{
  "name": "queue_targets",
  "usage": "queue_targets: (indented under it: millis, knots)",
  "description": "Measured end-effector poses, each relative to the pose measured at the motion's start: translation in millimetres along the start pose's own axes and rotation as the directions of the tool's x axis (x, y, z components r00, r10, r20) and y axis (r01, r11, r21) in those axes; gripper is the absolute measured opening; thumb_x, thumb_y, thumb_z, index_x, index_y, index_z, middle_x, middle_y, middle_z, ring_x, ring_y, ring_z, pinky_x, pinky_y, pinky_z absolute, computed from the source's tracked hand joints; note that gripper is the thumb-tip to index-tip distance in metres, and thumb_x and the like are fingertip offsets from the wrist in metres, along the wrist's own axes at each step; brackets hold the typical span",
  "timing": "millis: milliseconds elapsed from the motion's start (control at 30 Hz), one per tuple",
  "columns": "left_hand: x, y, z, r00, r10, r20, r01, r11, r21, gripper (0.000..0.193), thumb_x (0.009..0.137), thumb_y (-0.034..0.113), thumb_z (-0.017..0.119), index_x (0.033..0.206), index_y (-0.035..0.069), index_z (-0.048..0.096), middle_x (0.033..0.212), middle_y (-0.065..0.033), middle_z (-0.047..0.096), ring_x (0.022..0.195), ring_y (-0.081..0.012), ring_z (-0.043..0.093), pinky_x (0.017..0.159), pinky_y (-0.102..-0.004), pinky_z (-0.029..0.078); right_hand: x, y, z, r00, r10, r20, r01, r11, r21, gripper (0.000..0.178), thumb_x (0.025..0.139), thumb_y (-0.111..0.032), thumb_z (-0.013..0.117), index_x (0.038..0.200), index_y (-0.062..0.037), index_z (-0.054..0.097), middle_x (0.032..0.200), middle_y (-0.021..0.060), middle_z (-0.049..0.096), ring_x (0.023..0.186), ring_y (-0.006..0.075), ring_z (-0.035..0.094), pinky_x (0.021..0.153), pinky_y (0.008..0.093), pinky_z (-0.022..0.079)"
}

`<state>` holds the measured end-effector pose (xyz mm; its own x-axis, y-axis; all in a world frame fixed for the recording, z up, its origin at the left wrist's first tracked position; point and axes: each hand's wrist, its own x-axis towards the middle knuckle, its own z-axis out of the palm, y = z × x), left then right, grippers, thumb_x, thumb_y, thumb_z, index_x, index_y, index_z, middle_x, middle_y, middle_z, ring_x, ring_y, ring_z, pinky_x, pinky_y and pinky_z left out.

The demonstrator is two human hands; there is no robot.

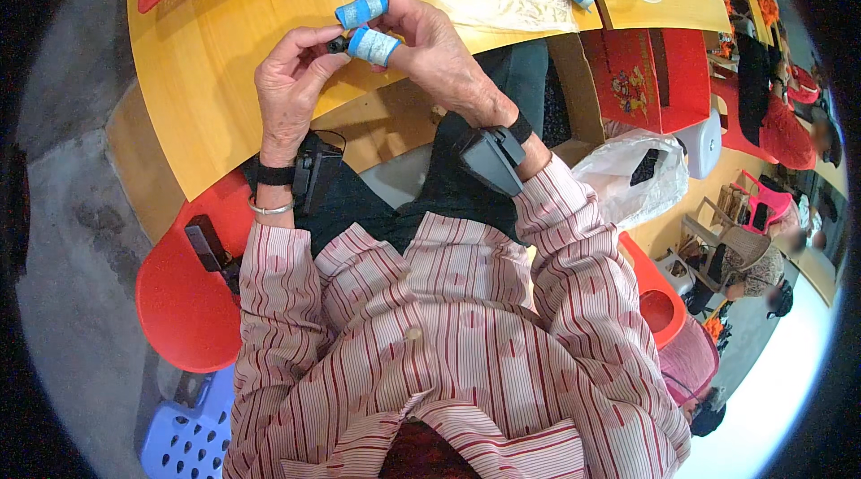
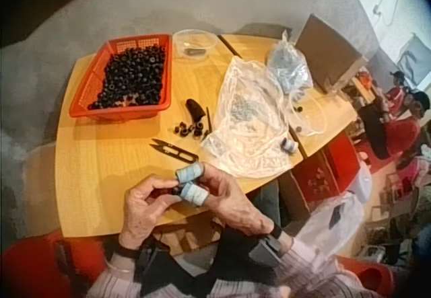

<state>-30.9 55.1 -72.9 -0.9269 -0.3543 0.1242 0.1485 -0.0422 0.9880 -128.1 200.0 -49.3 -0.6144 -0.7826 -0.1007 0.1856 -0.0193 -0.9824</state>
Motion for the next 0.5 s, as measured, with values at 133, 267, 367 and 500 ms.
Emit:
queue_targets:
  millis: [133, 267, 367, 500]
  knots:
    - [0, -2, 1, 0.999, -0.037, 0.007, 0.038, 0.997, -0.061, 0.023, 0.078, -0.006, 0.062, 0.099, 0.0, 0.062, 0.089, -0.0021, 0.062, 0.079, -0.0059, 0.056, 0.072, -0.0182, 0.047, 0, 4, 0, 1.0, -0.005, -0.016, 0.004, 0.999, -0.033, 0.02, 0.085, -0.01, 0.06, 0.104, -0.0069, 0.056, 0.091, -0.0023, 0.057, 0.084, 0.0068, 0.052, 0.077, 0.0219, 0.044]
    - [0, 3, 2, 0.997, -0.081, -0.005, 0.08, 0.993, -0.087, 0.026, 0.077, -0.006, 0.063, 0.102, 0.002, 0.062, 0.081, 0.0032, 0.054, 0.07, -0.004, 0.048, 0.062, -0.0162, 0.04, 1, 5, 6, 0.997, -0.056, -0.058, 0.053, 0.998, -0.047, 0.02, 0.085, -0.01, 0.06, 0.104, -0.0066, 0.055, 0.089, -0.0027, 0.055, 0.081, 0.0062, 0.05, 0.074, 0.021, 0.044]
    - [-2, 5, -1, 0.997, -0.076, 0.002, 0.076, 0.996, -0.043, 0.024, 0.079, -0.005, 0.061, 0.103, 0.0, 0.062, 0.087, -0.0009, 0.062, 0.077, -0.0046, 0.055, 0.071, -0.0178, 0.046, -1, 5, 9, 0.996, -0.054, -0.068, 0.051, 0.998, -0.045, 0.022, 0.084, -0.009, 0.06, 0.105, -0.0068, 0.054, 0.089, -0.003, 0.054, 0.079, 0.0057, 0.049, 0.072, 0.0209, 0.045]
    - [-1, 2, -3, 0.994, -0.111, 0.006, 0.111, 0.994, -0.013, 0.024, 0.08, -0.003, 0.06, 0.104, 0.0, 0.062, 0.089, -0.0013, 0.062, 0.078, -0.0047, 0.055, 0.072, -0.0181, 0.046, -4, -1, 14, 0.996, 0.001, -0.088, 0.002, 0.999, 0.043, 0.024, 0.083, -0.01, 0.062, 0.104, -0.0071, 0.053, 0.087, -0.0041, 0.052, 0.08, 0.0051, 0.048, 0.073, 0.0204, 0.044]
